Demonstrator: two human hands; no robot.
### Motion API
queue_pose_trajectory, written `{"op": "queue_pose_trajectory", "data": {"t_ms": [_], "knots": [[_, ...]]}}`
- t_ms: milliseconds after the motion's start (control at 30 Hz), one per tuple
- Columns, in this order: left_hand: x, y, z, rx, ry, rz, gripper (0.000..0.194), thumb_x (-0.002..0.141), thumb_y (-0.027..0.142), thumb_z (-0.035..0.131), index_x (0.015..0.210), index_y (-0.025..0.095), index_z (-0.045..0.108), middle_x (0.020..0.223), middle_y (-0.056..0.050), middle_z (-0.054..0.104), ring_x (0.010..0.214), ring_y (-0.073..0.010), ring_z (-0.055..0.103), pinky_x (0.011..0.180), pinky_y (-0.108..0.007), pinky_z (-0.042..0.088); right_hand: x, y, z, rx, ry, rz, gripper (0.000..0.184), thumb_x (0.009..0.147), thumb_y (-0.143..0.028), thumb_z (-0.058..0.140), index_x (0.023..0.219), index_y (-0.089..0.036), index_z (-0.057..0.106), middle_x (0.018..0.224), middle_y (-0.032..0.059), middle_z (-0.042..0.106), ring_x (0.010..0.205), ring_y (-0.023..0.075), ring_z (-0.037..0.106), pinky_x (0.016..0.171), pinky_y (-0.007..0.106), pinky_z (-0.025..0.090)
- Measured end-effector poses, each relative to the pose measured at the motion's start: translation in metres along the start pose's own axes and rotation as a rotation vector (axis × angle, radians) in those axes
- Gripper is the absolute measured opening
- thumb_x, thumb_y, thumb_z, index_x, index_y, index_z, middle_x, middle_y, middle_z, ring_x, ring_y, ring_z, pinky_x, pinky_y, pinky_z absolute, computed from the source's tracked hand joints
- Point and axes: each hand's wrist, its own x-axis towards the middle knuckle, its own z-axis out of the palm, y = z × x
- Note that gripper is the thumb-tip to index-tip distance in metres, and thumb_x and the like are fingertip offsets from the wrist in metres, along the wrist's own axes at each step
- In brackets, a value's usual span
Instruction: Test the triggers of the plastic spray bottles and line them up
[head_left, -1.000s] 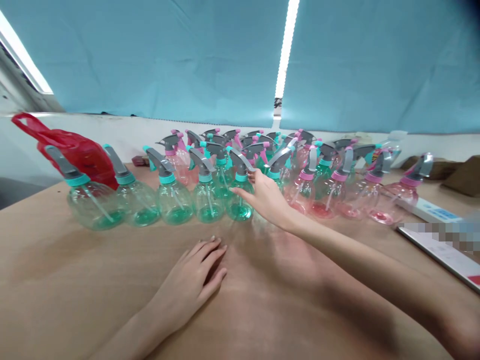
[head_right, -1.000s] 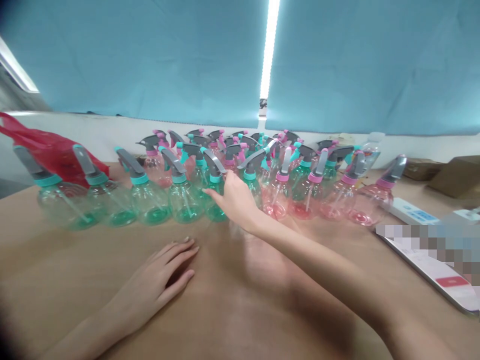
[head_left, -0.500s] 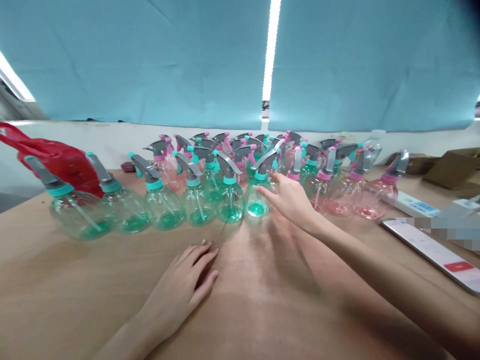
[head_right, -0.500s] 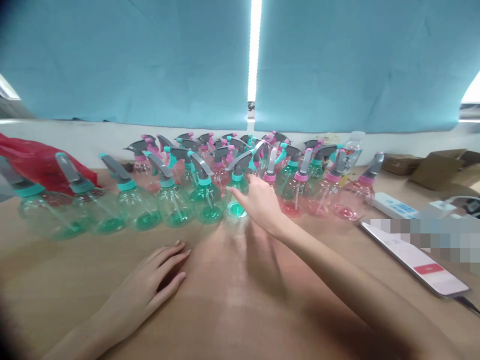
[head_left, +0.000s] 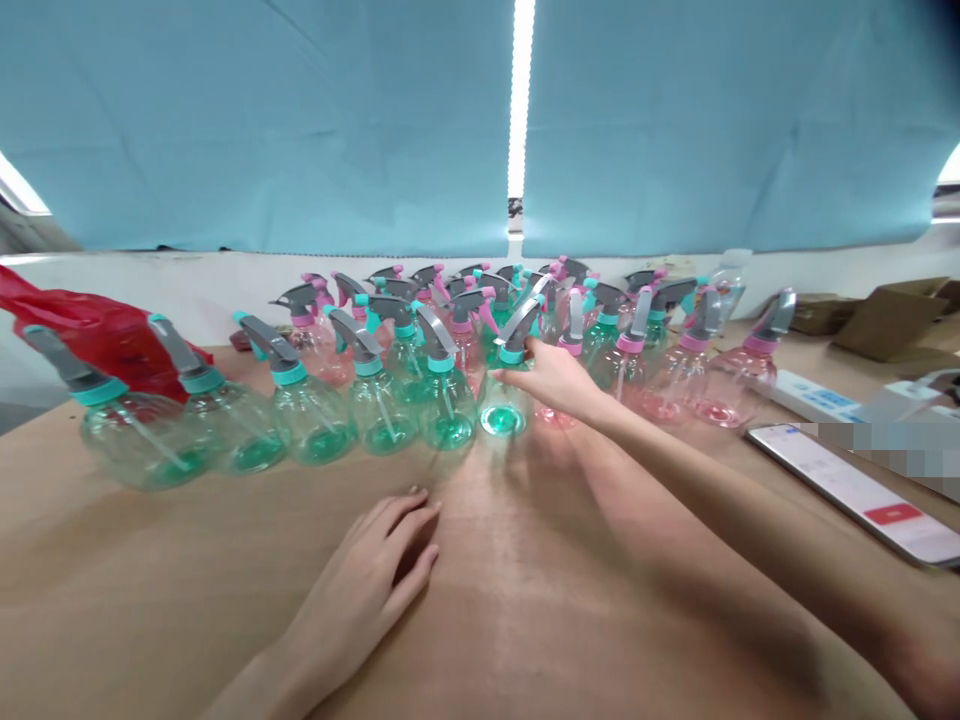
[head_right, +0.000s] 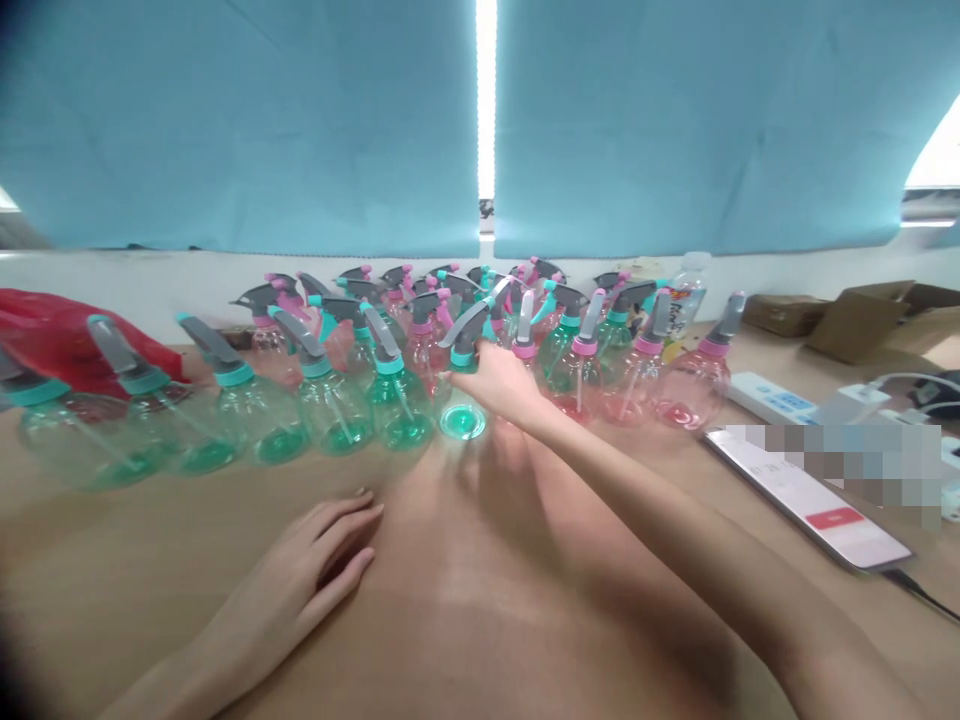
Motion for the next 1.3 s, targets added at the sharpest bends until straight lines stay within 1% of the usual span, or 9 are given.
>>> {"op": "queue_pose_trajectory", "data": {"t_ms": [133,267,367,500,667,933,1100,1200,1300], "knots": [[0.017,0.016,0.005,-0.042,0.04,-0.017,0.026,0.094,0.032,0.044,0.116,0.022,0.056,0.113,-0.008,0.063,0.102,-0.0248,0.062,0.084,-0.037,0.05,-0.001,0.001,-0.007,0.026,-0.081,-0.03,0.033,0.074,-0.049,0.059,0.086,-0.02,0.054,0.087,0.0078,0.066,0.08,0.0241,0.062,0.065,0.033,0.043],[0.048,0.02,0.008,0.023,0.139,-0.178,0.02,0.091,0.035,0.047,0.1,0.02,0.056,0.09,-0.004,0.064,0.083,-0.0232,0.065,0.071,-0.032,0.05,-0.001,0.002,-0.007,0.023,-0.114,-0.053,0.031,0.073,-0.047,0.059,0.085,-0.019,0.053,0.087,0.0085,0.065,0.077,0.0243,0.061,0.062,0.033,0.042],[0.073,0.017,0.003,0.076,0.201,-0.303,0.028,0.091,0.04,0.049,0.109,0.019,0.052,0.085,-0.003,0.064,0.075,-0.0238,0.065,0.064,-0.032,0.047,-0.002,0.003,-0.008,0.03,-0.129,-0.068,0.03,0.073,-0.046,0.058,0.085,-0.019,0.052,0.086,0.0084,0.064,0.076,0.0247,0.06,0.061,0.033,0.042],[0.099,0.02,-0.013,0.122,0.256,-0.465,0.059,0.09,0.05,0.049,0.132,0.012,0.035,0.074,-0.003,0.064,0.064,-0.0262,0.065,0.055,-0.03,0.042,-0.002,0.005,-0.009,0.069,-0.149,-0.09,0.032,0.075,-0.047,0.058,0.09,-0.019,0.053,0.089,0.0083,0.065,0.08,0.0252,0.061,0.064,0.034,0.044],[0.119,0.023,-0.026,0.258,0.068,-0.647,0.077,0.087,0.062,0.047,0.142,0.01,0.031,0.075,-0.01,0.069,0.077,-0.0356,0.068,0.063,-0.035,0.045,-0.002,0.007,-0.008,0.118,-0.163,-0.115,0.036,0.075,-0.045,0.059,0.098,-0.018,0.055,0.098,0.0108,0.066,0.088,0.0268,0.061,0.071,0.037,0.045],[0.129,0.019,-0.023,0.298,0.051,-0.661,0.076,0.086,0.062,0.048,0.137,0.007,0.037,0.077,-0.015,0.07,0.081,-0.0404,0.068,0.065,-0.04,0.047,-0.004,0.011,-0.021,0.205,-0.292,-0.196,0.031,0.075,-0.039,0.059,0.099,-0.019,0.055,0.095,0.0047,0.064,0.081,0.0196,0.059,0.065,0.031,0.044],[0.132,0.017,-0.022,0.288,0.057,-0.646,0.077,0.088,0.064,0.044,0.136,0.005,0.035,0.076,-0.015,0.069,0.079,-0.0386,0.068,0.065,-0.04,0.047,-0.012,0.015,-0.032,0.204,-0.347,-0.212,0.038,0.074,-0.052,0.062,0.094,-0.021,0.056,0.083,0.0013,0.06,0.071,0.0177,0.054,0.057,0.029,0.039],[0.128,0.019,-0.023,0.284,0.082,-0.639,0.078,0.089,0.063,0.045,0.139,0.005,0.031,0.074,-0.014,0.068,0.076,-0.0388,0.068,0.064,-0.04,0.047,-0.019,0.017,-0.036,0.209,-0.353,-0.234,0.045,0.074,-0.058,0.062,0.102,-0.023,0.058,0.083,0.0004,0.06,0.071,0.0175,0.053,0.06,0.03,0.039],[0.116,0.027,-0.026,0.277,0.12,-0.617,0.076,0.092,0.06,0.041,0.143,0.006,0.027,0.068,-0.01,0.066,0.072,-0.0377,0.067,0.061,-0.04,0.047,-0.027,0.019,-0.042,0.228,-0.399,-0.249,0.039,0.077,-0.053,0.062,0.101,-0.022,0.06,0.084,0.0009,0.062,0.07,0.017,0.053,0.062,0.031,0.041]]}}
